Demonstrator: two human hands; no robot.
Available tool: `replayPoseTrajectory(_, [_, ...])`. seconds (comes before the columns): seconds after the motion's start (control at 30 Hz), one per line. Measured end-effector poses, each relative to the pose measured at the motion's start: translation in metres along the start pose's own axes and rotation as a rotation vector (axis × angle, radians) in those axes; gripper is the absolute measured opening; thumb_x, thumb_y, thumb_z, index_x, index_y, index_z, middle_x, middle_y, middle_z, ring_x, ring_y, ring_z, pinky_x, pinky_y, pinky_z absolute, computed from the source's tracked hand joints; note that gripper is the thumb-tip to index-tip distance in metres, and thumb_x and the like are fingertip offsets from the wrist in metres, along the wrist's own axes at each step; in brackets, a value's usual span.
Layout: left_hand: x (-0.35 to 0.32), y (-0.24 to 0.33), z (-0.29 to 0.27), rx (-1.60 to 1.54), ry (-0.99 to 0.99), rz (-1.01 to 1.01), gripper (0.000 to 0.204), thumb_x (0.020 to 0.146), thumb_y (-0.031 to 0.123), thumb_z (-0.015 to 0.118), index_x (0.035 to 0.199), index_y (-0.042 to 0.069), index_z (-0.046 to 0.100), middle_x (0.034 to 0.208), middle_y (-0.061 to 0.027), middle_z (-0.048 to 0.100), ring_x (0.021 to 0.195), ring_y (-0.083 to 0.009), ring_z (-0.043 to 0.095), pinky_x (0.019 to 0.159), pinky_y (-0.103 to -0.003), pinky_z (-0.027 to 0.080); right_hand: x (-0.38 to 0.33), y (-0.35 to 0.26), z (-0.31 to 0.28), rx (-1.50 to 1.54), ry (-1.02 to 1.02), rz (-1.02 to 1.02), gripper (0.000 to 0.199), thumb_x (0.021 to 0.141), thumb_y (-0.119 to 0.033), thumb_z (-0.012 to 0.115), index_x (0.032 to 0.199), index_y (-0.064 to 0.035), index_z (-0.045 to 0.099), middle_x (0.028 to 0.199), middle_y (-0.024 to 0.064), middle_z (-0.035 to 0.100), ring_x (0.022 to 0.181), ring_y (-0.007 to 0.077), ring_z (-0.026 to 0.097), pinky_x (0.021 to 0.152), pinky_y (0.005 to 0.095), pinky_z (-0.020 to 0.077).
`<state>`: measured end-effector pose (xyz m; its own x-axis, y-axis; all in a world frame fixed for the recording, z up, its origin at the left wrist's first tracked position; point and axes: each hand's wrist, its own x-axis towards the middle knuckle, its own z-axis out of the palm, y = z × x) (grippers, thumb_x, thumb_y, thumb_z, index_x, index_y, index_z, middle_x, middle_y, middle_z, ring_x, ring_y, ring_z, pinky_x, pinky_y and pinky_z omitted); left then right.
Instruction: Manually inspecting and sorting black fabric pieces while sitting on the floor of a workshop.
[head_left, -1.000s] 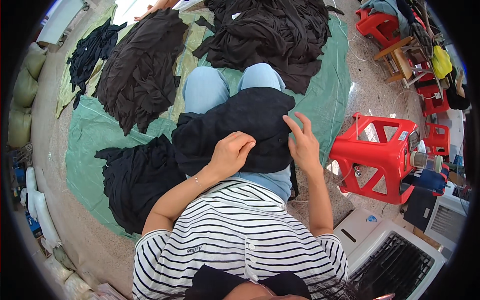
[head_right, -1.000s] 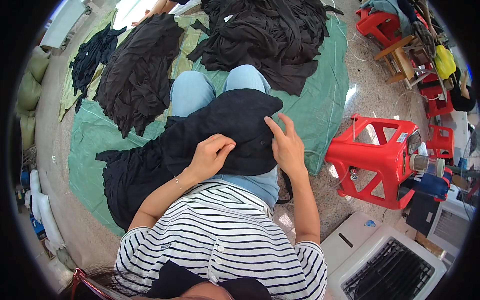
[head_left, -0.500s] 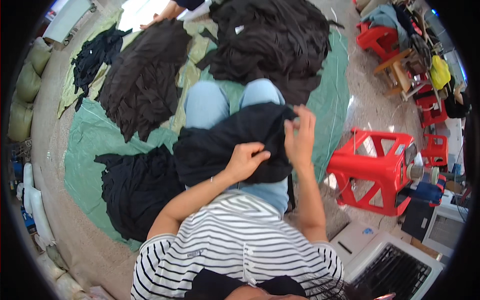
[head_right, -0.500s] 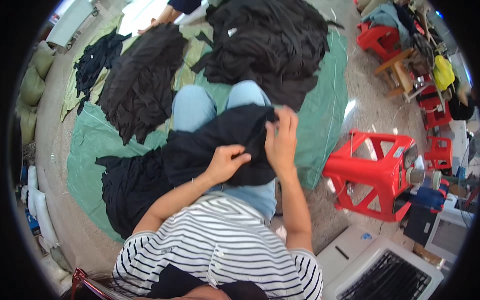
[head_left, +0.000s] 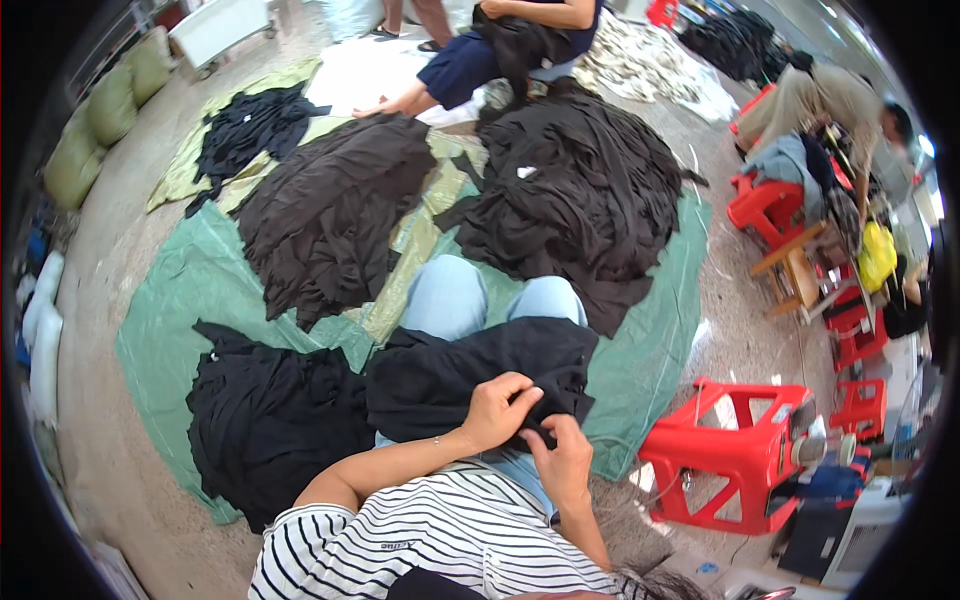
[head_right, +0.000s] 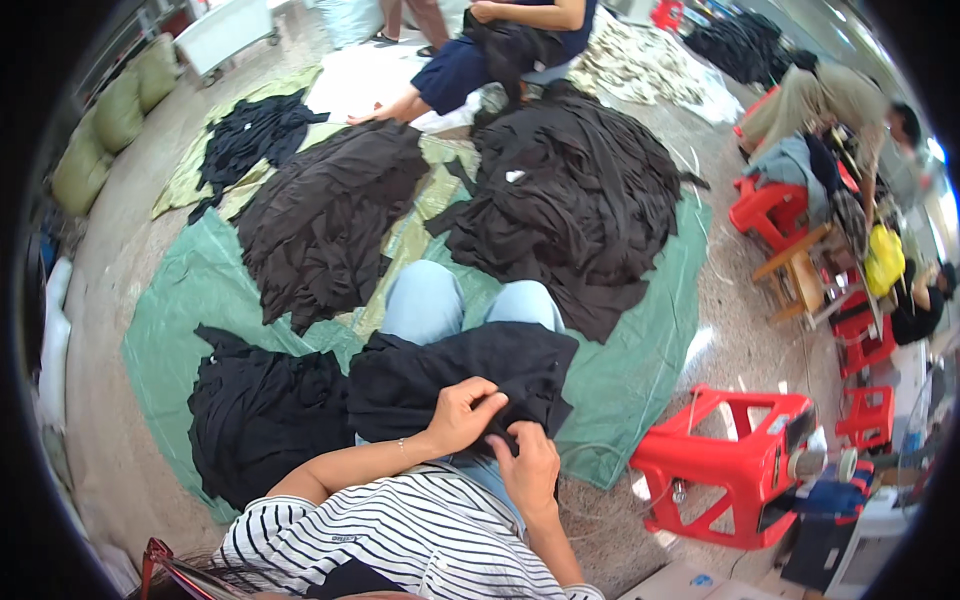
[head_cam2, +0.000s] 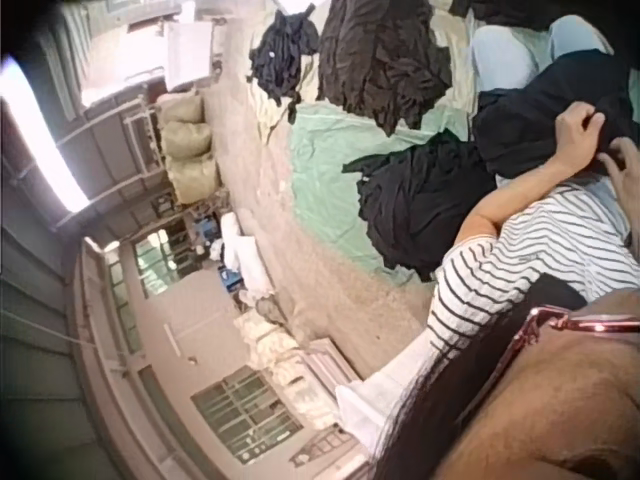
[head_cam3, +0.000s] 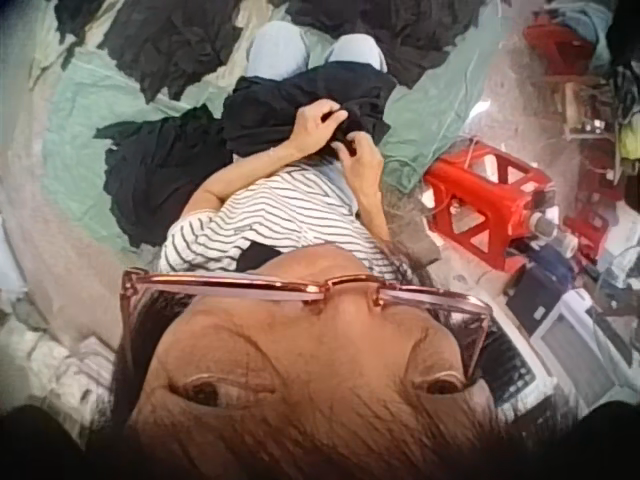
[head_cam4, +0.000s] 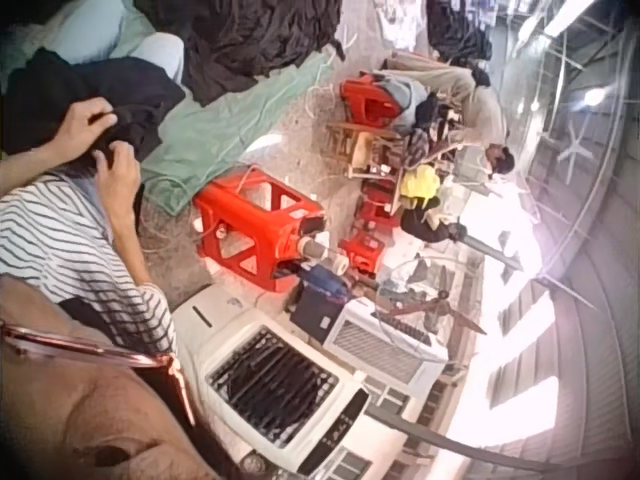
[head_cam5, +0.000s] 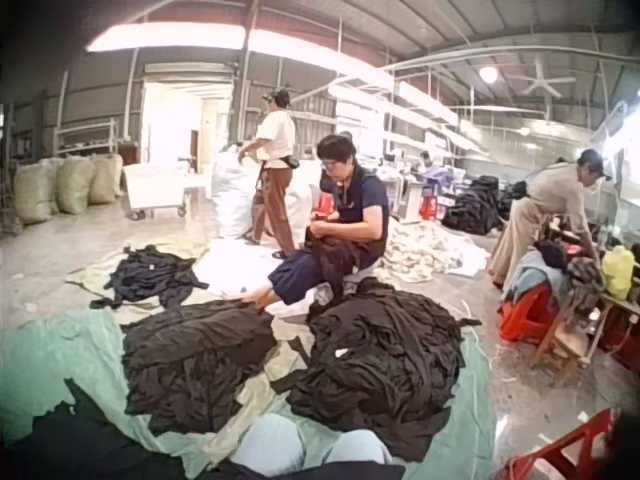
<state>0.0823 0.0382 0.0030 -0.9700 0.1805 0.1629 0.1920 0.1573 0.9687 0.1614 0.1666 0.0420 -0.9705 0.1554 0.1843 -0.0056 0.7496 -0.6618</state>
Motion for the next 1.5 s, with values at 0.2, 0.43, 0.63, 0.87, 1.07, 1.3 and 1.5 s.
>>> replayPoseTrajectory(0.2, [-0.006, -0.012, -0.018, 0.249, -0.255, 0.193, 0.015, 0.083, 0.017, 0.073, 0.085, 0.002, 0.070, 0.077, -0.0099, 0.064, 0.066, -0.0266, 0.064, 0.059, -0.034, 0.049, -0.005, -0.005, 0.001, 0.071, -0.073, -0.121, 0.017, 0.074, 0.000, 0.075, 0.088, -0.0027, 0.066, 0.076, 0.0117, 0.060, 0.067, 0.0321, 0.060, 0.059, 0.0379, 0.0467])
replayPoseTrajectory(0.43, [-0.007, -0.016, -0.038, -0.319, -0.524, -0.354, 0.018, 0.087, 0.016, 0.071, 0.084, -0.002, 0.070, 0.070, 0.0022, 0.061, 0.067, -0.0028, 0.051, 0.061, -0.024, 0.042, -0.014, -0.004, 0.011, 0.291, 0.032, -0.065, 0.017, 0.076, 0.006, 0.072, 0.089, -0.0007, 0.064, 0.080, 0.0115, 0.059, 0.067, 0.0262, 0.057, 0.061, 0.0329, 0.0448])
replayPoseTrajectory(0.63, [-0.011, -0.021, -0.050, -0.244, -0.715, -0.409, 0.016, 0.089, 0.013, 0.069, 0.082, -0.002, 0.070, 0.070, 0.0045, 0.059, 0.066, -0.0027, 0.046, 0.058, -0.024, 0.037, -0.024, -0.007, 0.019, 0.214, 0.006, -0.110, 0.019, 0.076, 0.004, 0.072, 0.092, -0.0024, 0.065, 0.084, 0.0113, 0.063, 0.075, 0.0297, 0.063, 0.064, 0.0366, 0.0491])
replayPoseTrajectory(0.87, [-0.033, -0.037, -0.051, -0.429, -0.607, -0.558, 0.018, 0.087, 0.015, 0.071, 0.077, 0.000, 0.070, 0.066, 0.0047, 0.059, 0.063, -0.0030, 0.047, 0.057, -0.025, 0.037, -0.027, -0.010, 0.019, 0.259, -0.093, -0.020, 0.015, 0.076, 0.006, 0.071, 0.089, 0.0006, 0.067, 0.079, 0.0128, 0.062, 0.073, 0.0285, 0.062, 0.067, 0.0349, 0.0486])
replayPoseTrajectory(1.07, [-0.053, -0.041, -0.051, -0.458, -0.559, -0.555, 0.019, 0.088, 0.015, 0.070, 0.078, -0.002, 0.070, 0.064, 0.0049, 0.058, 0.060, -0.0026, 0.046, 0.053, -0.024, 0.035, -0.039, -0.010, 0.021, 0.305, -0.115, -0.047, 0.020, 0.075, 0.008, 0.070, 0.094, 0.0024, 0.069, 0.082, 0.0149, 0.064, 0.074, 0.0286, 0.064, 0.069, 0.0338, 0.0494])
replayPoseTrajectory(1.3, [-0.050, -0.021, -0.057, -0.125, -0.662, -0.347, 0.014, 0.088, 0.011, 0.067, 0.086, -0.002, 0.071, 0.072, -0.0036, 0.067, 0.070, -0.0048, 0.058, 0.064, -0.026, 0.048, -0.043, -0.009, 0.018, 0.296, -0.118, 0.038, 0.017, 0.072, 0.007, 0.073, 0.087, 0.0006, 0.070, 0.078, 0.0129, 0.065, 0.072, 0.0254, 0.066, 0.068, 0.0325, 0.0509])
replayPoseTrajectory(1.5, [-0.050, -0.033, -0.061, -0.365, -0.467, -0.632, 0.016, 0.090, 0.013, 0.069, 0.083, -0.001, 0.071, 0.072, 0.0025, 0.064, 0.068, -0.0044, 0.056, 0.062, -0.023, 0.047, -0.030, -0.012, 0.024, 0.386, -0.101, 0.059, 0.015, 0.077, 0.004, 0.072, 0.091, 0.0016, 0.069, 0.080, 0.0134, 0.064, 0.071, 0.0256, 0.064, 0.064, 0.0312, 0.0496])
